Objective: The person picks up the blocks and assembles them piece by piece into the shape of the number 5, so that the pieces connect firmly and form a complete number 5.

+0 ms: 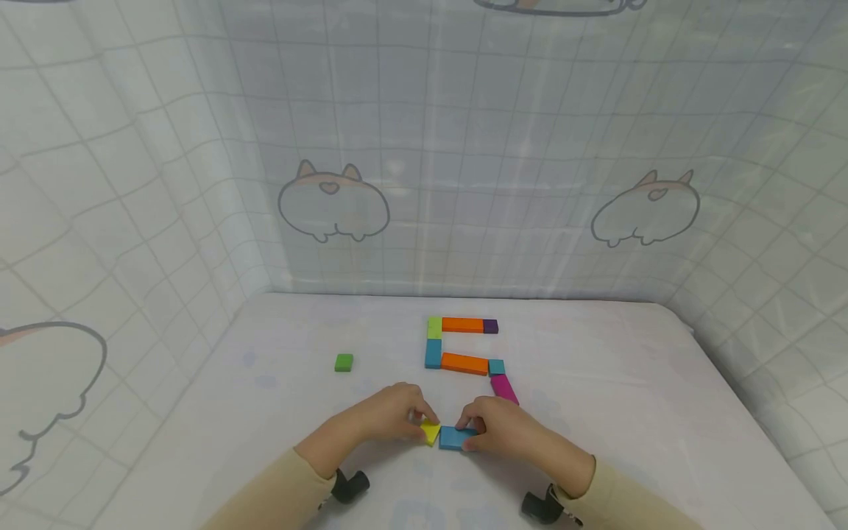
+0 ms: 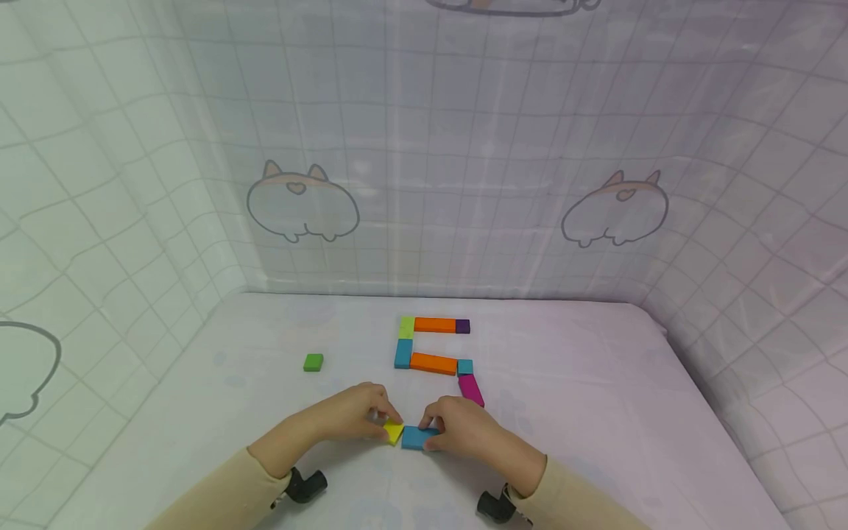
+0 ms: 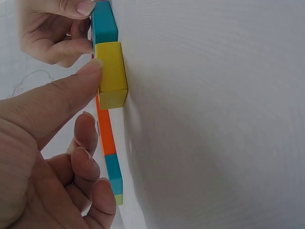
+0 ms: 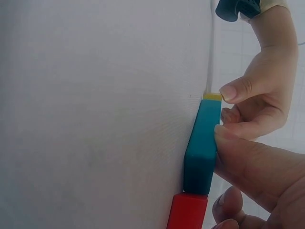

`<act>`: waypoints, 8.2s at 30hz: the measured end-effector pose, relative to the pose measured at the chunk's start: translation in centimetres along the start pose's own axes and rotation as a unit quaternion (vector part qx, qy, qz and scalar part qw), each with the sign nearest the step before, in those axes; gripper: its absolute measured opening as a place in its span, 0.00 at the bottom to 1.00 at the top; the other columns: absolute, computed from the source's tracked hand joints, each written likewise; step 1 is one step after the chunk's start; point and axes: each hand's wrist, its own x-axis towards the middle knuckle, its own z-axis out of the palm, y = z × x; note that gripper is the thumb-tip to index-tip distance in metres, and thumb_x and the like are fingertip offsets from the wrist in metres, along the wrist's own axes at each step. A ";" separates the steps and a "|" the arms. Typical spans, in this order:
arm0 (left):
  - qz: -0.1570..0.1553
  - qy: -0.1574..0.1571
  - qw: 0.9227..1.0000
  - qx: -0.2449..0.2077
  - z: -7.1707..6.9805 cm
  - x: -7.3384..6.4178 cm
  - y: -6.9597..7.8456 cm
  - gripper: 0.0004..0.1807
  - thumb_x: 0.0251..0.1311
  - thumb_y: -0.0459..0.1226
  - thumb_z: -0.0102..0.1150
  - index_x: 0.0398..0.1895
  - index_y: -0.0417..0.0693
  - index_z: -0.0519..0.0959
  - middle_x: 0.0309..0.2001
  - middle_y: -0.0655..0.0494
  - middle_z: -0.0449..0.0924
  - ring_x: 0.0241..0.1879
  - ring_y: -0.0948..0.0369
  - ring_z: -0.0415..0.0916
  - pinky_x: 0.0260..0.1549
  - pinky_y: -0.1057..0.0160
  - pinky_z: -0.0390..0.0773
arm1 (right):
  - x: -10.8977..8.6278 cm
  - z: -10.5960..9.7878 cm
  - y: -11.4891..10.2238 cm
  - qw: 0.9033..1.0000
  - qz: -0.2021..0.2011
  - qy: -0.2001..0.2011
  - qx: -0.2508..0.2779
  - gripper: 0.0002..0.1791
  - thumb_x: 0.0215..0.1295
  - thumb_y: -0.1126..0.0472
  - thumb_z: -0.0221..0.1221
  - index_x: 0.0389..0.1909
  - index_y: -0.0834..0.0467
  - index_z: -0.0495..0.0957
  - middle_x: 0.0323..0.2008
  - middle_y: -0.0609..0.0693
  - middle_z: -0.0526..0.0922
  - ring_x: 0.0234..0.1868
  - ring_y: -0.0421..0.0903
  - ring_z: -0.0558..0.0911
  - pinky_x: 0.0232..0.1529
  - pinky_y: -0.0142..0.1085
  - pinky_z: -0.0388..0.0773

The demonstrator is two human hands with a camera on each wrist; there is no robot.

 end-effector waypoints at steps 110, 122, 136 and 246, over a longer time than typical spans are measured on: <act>-0.197 0.179 0.963 -0.040 -3.8 -2.2 -8.8 0.14 0.52 0.42 0.75 0.41 0.51 0.86 0.36 0.55 0.76 0.37 0.57 0.72 0.38 0.54 0.74 | 0.1 0.0 0.0 1.000 0.017 -0.016 0.004 0.11 0.56 0.55 0.74 0.41 0.46 0.87 0.22 0.43 0.74 0.27 0.41 0.72 0.28 0.31 0.69; -0.179 0.166 0.969 -0.031 -2.5 -1.7 -6.1 0.13 0.50 0.42 0.77 0.36 0.52 0.84 0.33 0.57 0.76 0.35 0.59 0.71 0.37 0.55 0.74 | 0.1 0.0 -0.1 1.000 0.015 -0.018 0.001 0.12 0.56 0.54 0.74 0.41 0.46 0.87 0.23 0.43 0.74 0.27 0.41 0.72 0.28 0.31 0.70; -0.161 0.140 0.976 -0.029 -1.2 -0.9 -3.9 0.14 0.50 0.45 0.77 0.36 0.53 0.82 0.31 0.61 0.74 0.33 0.60 0.69 0.36 0.59 0.73 | 0.2 -0.1 0.0 1.000 0.008 -0.018 0.003 0.11 0.56 0.54 0.74 0.41 0.47 0.87 0.23 0.43 0.74 0.27 0.41 0.72 0.28 0.31 0.69; -0.093 0.104 0.989 -0.043 -1.8 -1.7 -1.9 0.22 0.53 0.49 0.75 0.51 0.57 0.84 0.39 0.58 0.75 0.41 0.57 0.70 0.35 0.60 0.75 | -1.1 -4.4 2.3 0.998 -0.012 0.059 0.009 0.13 0.64 0.54 0.68 0.47 0.53 0.85 0.28 0.42 0.75 0.34 0.43 0.73 0.31 0.33 0.73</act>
